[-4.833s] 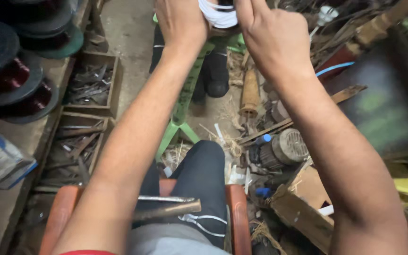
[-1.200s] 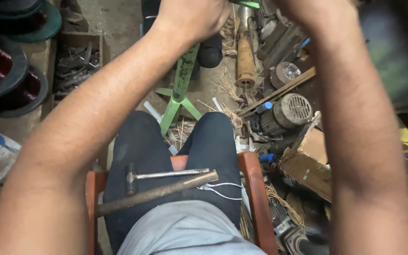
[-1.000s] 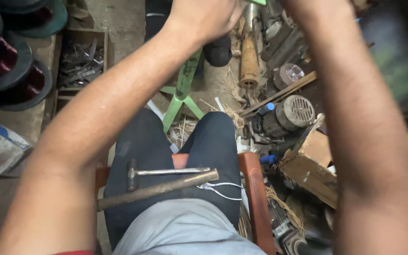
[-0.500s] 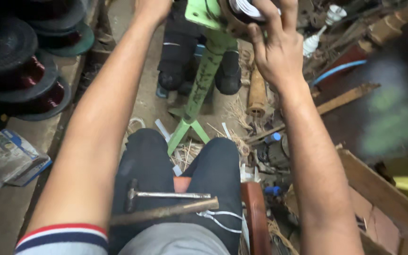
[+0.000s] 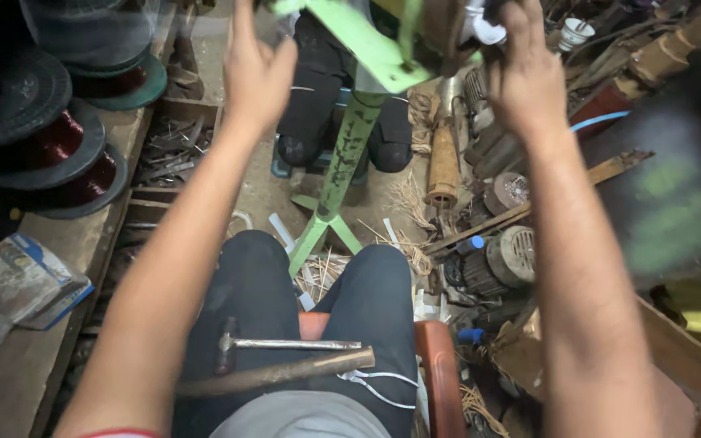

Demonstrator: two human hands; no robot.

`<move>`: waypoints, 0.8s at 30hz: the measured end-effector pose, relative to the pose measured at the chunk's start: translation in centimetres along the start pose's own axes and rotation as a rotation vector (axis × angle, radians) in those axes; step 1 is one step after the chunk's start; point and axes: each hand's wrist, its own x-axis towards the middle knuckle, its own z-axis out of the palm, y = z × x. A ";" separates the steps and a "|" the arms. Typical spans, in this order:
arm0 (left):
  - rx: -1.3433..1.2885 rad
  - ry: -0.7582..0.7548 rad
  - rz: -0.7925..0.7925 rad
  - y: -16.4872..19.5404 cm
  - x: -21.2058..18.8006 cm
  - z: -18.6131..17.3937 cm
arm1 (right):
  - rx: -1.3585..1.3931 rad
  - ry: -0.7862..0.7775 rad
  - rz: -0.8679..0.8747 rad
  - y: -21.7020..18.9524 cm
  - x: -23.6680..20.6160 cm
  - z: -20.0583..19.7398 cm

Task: The person sits at a green winding stand and first works a wooden rod, then loops a length of white wire by hand into a coil. They place the coil onto the reel of the stand, thread the wire end, and use a long wooden stick to wind and guide the wire onto the reel, tucking the end in place.

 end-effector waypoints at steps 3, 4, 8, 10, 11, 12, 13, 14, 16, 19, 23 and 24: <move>0.182 -0.030 0.178 3.0 -5.8 -0.7 | -0.036 -0.082 -0.020 1.0 0.3 -2.7; 0.208 -0.019 0.194 4.2 -7.5 0.3 | -0.060 -0.010 -0.042 0.8 0.2 -3.6; 0.180 -0.156 0.156 8.2 -13.7 4.7 | -0.042 0.220 -0.016 -1.9 -0.6 -7.6; 0.071 -0.170 0.225 9.7 -14.9 7.7 | -0.008 0.286 -0.017 -4.1 -0.6 -10.0; 0.077 -0.203 0.233 10.3 -15.4 8.8 | -0.004 0.306 -0.053 -5.5 -0.7 -11.2; 0.084 -0.238 0.244 10.9 -15.8 10.0 | -0.003 0.316 -0.076 -6.9 -0.7 -12.1; 0.092 -0.273 0.252 11.3 -16.1 10.8 | -0.002 0.325 -0.099 -8.4 -0.6 -13.1; 0.060 -0.275 0.286 11.7 -16.3 11.5 | -0.003 0.321 -0.112 -10.0 -0.4 -13.7; -0.013 -0.276 0.354 11.9 -16.4 12.1 | -0.003 0.281 -0.157 -13.2 0.0 -14.6; 0.114 -0.719 0.529 11.2 -16.8 9.8 | 0.024 0.164 -0.255 -17.1 0.9 -14.1; 0.494 -1.347 0.579 10.1 -16.6 2.8 | 0.094 0.028 -0.275 -19.8 0.4 -11.9; 0.539 -1.331 0.516 10.0 -15.6 1.1 | 0.070 0.020 -0.254 -19.8 0.4 -11.4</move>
